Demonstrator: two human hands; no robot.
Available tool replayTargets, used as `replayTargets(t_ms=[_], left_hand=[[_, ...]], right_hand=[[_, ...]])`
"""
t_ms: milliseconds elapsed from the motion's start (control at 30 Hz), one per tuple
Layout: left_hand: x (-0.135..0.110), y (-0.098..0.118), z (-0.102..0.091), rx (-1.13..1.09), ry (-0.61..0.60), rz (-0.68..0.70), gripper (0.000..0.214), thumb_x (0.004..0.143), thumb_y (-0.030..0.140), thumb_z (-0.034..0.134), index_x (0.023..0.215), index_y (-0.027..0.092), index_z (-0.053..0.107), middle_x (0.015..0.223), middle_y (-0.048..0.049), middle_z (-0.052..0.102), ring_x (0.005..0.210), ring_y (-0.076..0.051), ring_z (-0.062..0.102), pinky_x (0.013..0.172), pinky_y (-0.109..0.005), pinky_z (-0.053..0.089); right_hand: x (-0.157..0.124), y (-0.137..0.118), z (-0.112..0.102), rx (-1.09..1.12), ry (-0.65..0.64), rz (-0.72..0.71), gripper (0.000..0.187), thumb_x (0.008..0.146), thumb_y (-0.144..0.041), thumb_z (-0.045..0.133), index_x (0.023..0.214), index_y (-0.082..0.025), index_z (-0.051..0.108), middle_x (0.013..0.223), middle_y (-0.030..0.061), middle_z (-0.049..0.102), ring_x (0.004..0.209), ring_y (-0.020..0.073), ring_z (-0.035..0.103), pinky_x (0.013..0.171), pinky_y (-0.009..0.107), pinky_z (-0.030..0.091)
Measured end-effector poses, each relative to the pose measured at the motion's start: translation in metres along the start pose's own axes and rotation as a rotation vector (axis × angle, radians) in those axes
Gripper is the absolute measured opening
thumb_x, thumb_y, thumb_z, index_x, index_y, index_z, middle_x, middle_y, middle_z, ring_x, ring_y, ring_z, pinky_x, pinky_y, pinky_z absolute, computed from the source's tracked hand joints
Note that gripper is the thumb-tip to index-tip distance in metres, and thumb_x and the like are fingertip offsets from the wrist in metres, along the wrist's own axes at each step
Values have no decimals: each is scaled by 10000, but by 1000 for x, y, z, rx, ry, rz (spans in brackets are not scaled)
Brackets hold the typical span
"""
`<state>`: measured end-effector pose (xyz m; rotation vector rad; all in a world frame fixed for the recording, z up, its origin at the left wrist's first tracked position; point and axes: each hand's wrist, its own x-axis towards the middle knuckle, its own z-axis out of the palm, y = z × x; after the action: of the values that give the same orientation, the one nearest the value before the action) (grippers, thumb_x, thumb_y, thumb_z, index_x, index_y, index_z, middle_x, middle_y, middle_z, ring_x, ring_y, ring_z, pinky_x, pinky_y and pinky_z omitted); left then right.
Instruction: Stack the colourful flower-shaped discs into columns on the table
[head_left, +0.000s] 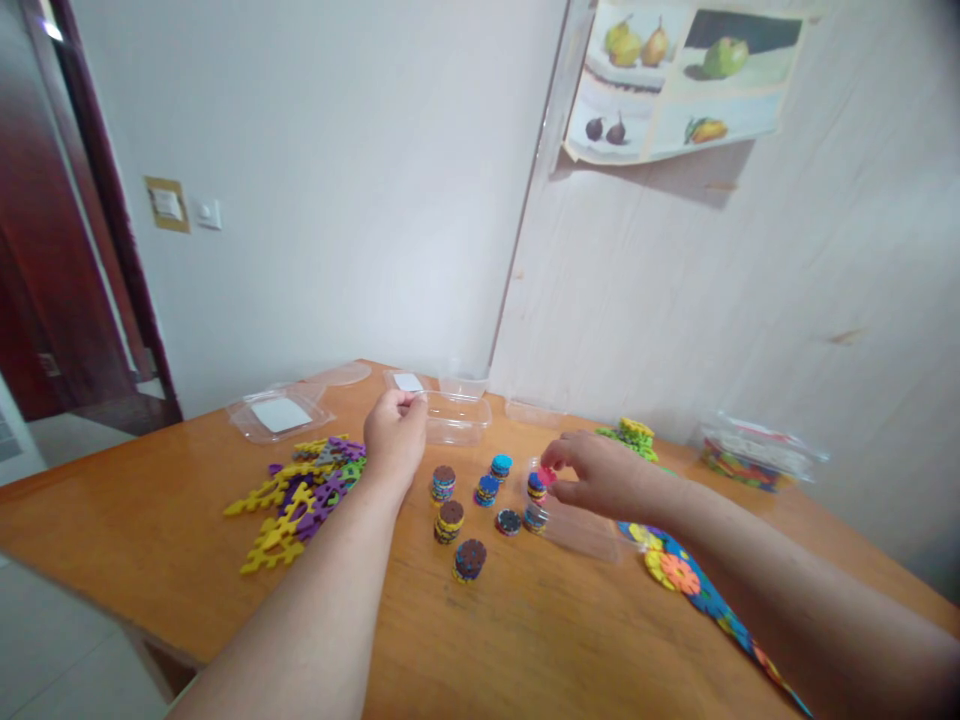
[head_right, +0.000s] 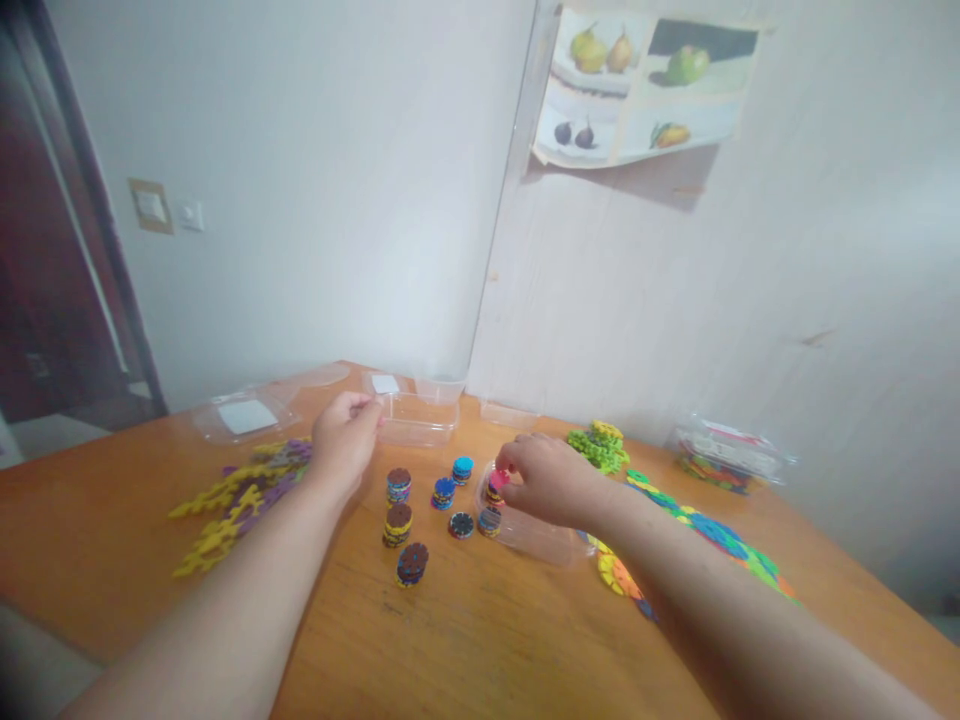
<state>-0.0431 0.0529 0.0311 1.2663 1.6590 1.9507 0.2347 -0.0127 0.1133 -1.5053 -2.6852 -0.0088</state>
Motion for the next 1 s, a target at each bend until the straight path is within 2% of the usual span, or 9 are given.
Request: replayTargets(t_ms=[133,267,400,600,733,867,1000], left_hand=[[-1,1,-1,7,0,1,257,784,450,619,860,205,637,668,-3,684,638,-186,640,610,-280,436],[0,0,-1,9,-6,16,253,787,450,618,855,207,634,668,-1,687,647,-190,656,608,-280,440],[2,-3,0,3,-5,17,255,784,454,617,845,207,635,676,-7,688,655,-192,659,607,-280,441],[3,-5,1,11,-8,18,261,792,457,609,851,205,643,674,-10,680,647,-186,634,619,-278,438],[2,-4,0,3,-5,12,251,790,449,610,847,205,638,670,-9,673,645,-183,627,613,-274,433],[1,-4,0,7,-1,14,242,785,440,614,847,207,639,677,-9,681,650,-181,627,614,-271,433],[1,-3,0,12,3,16,246,783,447,615,839,208,639,677,-9,686,651,-183,633,621,-275,436]], right_hand=[[3,10,8,82,-137,43,289,756,-245,652,1025,-185,740,1000,79,745,878,230,663,750,299,469],[7,10,11,189,-200,8,251,745,-255,670,974,-190,750,981,54,742,854,213,653,710,276,453],[8,14,11,315,-256,-36,235,757,-285,670,956,-189,749,878,17,722,791,185,624,679,257,440],[7,19,15,344,-256,-6,236,750,-290,681,950,-179,736,803,-4,682,748,166,589,642,244,415],[8,20,19,397,-225,-2,228,796,-278,623,971,-173,725,844,2,696,774,162,599,663,244,430],[7,24,24,287,-178,138,252,779,-209,581,989,-175,716,836,18,702,756,169,616,633,248,421],[5,30,29,207,-249,147,283,736,-215,628,1001,-200,726,867,22,717,766,181,635,624,249,415]])
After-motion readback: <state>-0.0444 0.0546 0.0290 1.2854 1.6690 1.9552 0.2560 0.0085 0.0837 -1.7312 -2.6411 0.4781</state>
